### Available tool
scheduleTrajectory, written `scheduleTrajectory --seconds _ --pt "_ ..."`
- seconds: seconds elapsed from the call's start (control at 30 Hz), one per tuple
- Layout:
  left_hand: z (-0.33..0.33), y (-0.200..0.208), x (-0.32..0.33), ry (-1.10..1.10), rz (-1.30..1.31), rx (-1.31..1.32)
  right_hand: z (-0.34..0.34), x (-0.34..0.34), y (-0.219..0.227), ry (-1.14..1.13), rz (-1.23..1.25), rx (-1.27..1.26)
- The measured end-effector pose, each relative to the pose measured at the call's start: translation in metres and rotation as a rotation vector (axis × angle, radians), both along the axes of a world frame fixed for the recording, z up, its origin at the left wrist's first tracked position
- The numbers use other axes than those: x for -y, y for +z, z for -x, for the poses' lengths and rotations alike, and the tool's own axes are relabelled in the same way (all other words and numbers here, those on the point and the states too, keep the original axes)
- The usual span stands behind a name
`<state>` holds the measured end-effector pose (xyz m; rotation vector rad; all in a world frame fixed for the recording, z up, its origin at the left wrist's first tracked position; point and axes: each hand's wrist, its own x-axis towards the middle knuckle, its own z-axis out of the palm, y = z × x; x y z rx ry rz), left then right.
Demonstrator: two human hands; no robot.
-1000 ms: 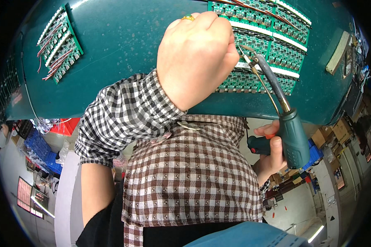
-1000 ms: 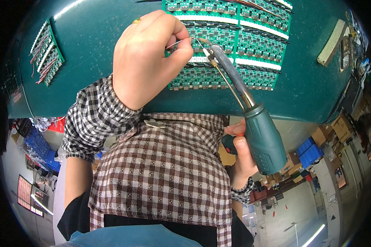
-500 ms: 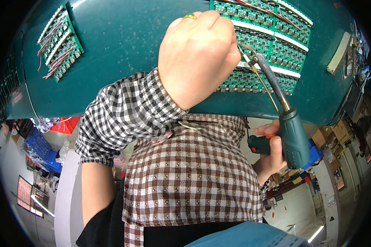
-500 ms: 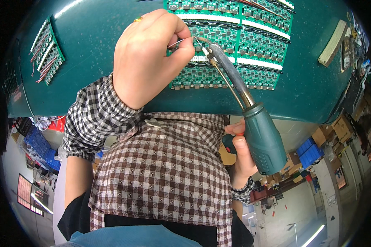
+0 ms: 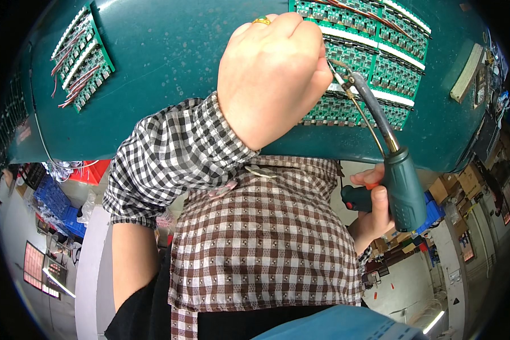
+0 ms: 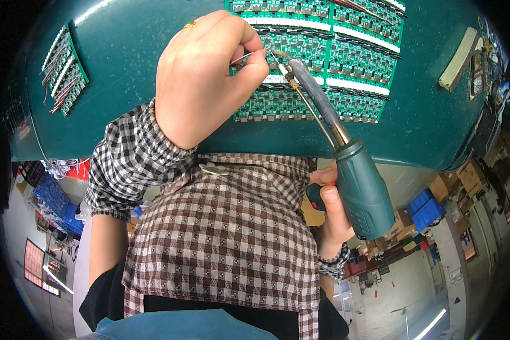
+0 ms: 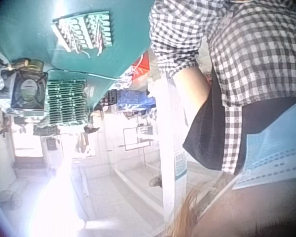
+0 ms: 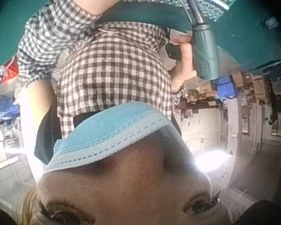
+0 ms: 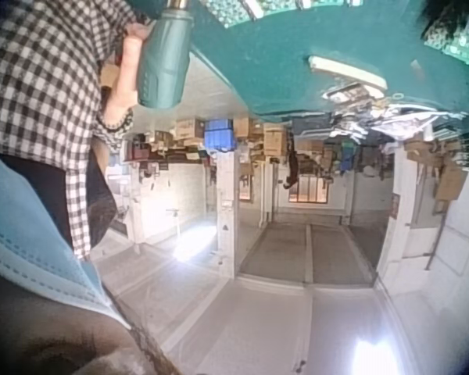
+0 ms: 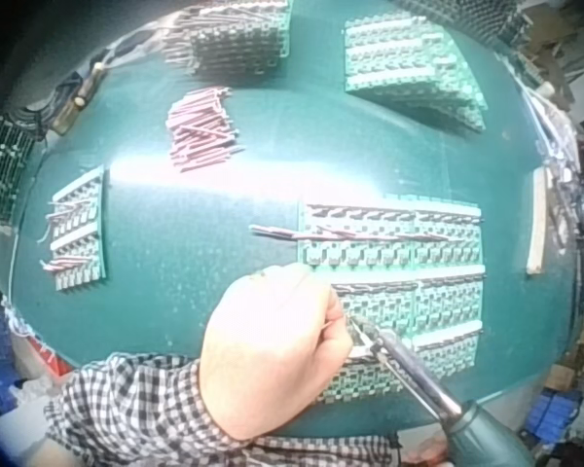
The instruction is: Soldering wires or components onto multiple green printed circuit boards on an assembly line.
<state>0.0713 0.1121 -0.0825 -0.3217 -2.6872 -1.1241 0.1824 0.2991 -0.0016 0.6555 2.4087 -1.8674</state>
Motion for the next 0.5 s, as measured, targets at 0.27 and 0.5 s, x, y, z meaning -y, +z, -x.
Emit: scheduleTrajectory --seconds 0.27,0.5 --pt "0.0003 -0.0005 -0.0007 0.009 -0.002 -0.007 0.0 0.0002 -0.0016 0.002 -0.002 0.005" --pt "0.0015 0.0021 -0.0005 0.047 -0.006 -0.116 -0.0005 -0.0034 -0.0015 0.027 -0.003 -0.043"
